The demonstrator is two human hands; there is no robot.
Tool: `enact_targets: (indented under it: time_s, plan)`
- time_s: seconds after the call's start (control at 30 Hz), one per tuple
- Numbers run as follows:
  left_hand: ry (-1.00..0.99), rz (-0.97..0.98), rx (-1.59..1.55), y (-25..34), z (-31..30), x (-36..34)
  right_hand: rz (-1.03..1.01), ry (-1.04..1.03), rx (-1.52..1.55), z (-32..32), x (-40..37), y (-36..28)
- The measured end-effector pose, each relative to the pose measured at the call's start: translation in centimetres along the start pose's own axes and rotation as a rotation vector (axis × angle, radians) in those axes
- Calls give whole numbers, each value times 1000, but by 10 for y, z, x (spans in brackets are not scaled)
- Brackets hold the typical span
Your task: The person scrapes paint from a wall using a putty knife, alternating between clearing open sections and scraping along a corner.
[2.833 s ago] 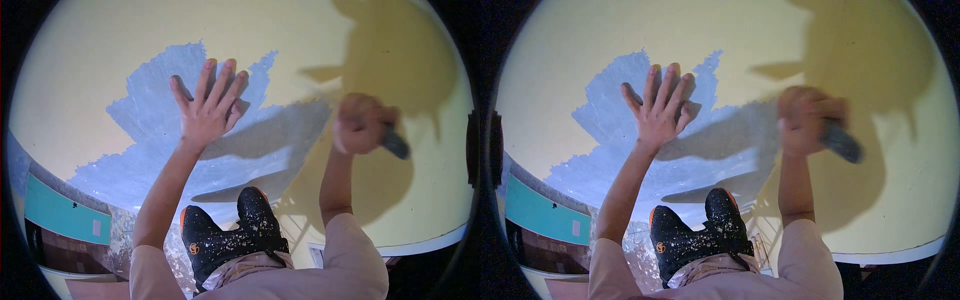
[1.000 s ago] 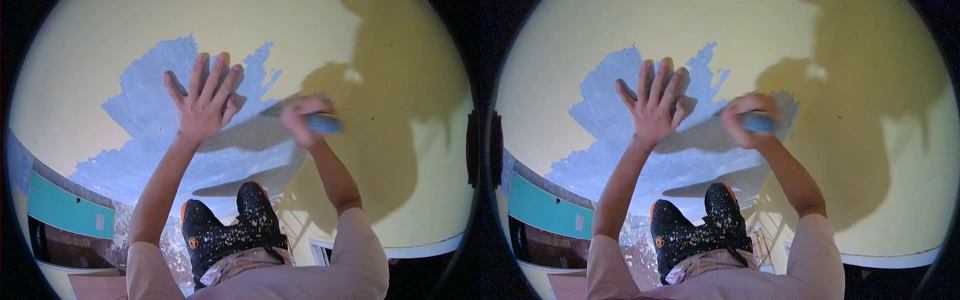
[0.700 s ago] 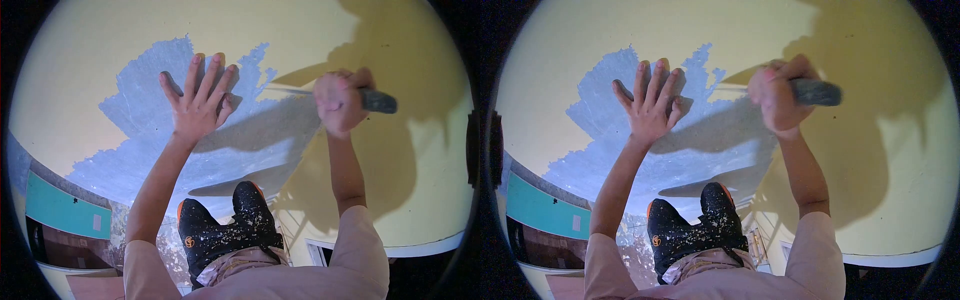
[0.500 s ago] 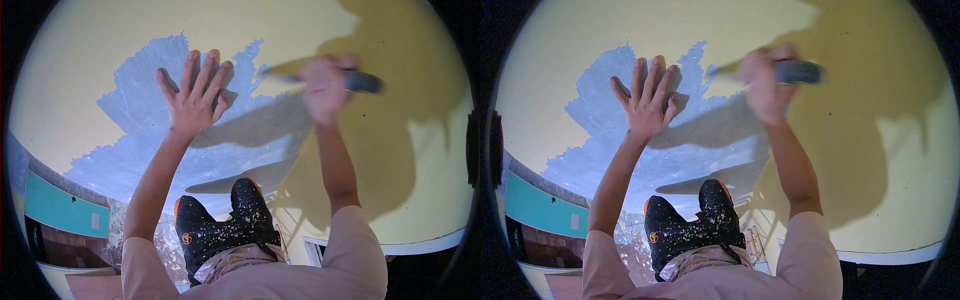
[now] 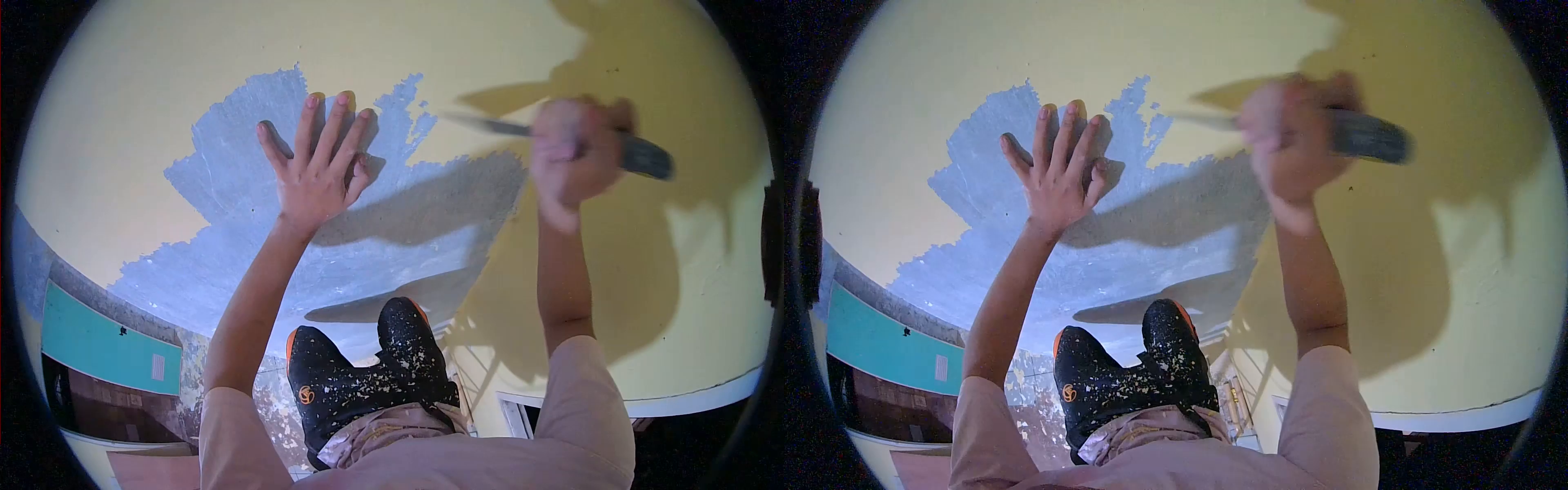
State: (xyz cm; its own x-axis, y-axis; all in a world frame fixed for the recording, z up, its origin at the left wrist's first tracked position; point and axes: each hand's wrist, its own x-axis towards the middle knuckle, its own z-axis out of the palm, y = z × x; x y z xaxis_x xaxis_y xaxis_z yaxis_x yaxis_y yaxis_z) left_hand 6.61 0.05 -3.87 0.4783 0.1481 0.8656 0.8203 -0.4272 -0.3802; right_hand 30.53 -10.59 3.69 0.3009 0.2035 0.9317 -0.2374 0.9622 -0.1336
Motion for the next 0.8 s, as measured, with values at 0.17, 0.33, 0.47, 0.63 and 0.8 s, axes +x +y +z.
enact_targets:
  time_s: [0.17, 0.33, 0.47, 0.63, 0.8]
  plan:
    - [-22, 0, 7, 0, -4, -2, 127, 233, -151, 14, -17, 52]
    - [-10, -5, 1, 0, -1, -1, -198, -101, -55, -15, 9, 35]
    - [-34, 2, -4, 1, -5, 0, -17, 52, 0, 15, 1, 18]
    - [11, 18, 18, 0, -1, 0, -75, 49, -119, 19, 12, -6]
    - [-24, 17, 22, 0, -6, -1, -20, -96, -553, 12, -20, 51]
